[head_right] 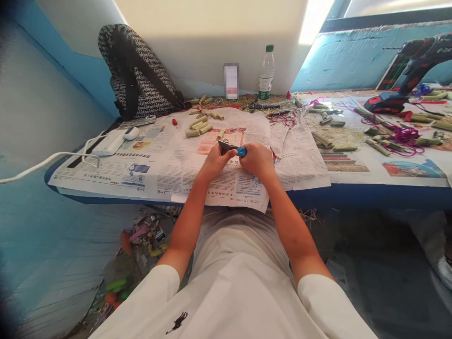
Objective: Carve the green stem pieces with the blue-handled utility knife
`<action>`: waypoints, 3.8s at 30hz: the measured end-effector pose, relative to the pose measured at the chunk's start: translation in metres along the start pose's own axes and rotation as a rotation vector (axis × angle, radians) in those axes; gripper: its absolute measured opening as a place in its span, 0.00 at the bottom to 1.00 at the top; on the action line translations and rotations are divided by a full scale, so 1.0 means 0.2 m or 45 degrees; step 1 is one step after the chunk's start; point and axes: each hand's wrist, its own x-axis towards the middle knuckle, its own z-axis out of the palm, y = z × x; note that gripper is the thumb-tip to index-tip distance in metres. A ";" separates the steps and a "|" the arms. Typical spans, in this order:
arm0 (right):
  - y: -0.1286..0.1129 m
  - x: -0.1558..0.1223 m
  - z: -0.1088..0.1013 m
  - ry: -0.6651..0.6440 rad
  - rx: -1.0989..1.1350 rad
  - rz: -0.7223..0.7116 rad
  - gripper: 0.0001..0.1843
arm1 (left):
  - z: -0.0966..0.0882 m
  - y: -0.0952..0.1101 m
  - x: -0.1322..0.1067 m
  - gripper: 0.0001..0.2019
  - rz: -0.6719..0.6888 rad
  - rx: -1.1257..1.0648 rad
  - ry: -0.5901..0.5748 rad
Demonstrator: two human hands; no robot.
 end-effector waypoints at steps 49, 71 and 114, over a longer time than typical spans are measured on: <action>-0.03 -0.01 0.02 0.277 0.011 0.313 0.11 | 0.02 0.02 0.01 0.09 0.075 0.003 0.128; -0.01 -0.01 0.03 0.113 -0.068 0.080 0.13 | 0.01 -0.01 -0.01 0.07 0.105 0.096 0.127; -0.04 -0.04 0.01 0.293 0.261 -0.065 0.11 | 0.03 0.01 -0.03 0.10 0.180 0.046 0.179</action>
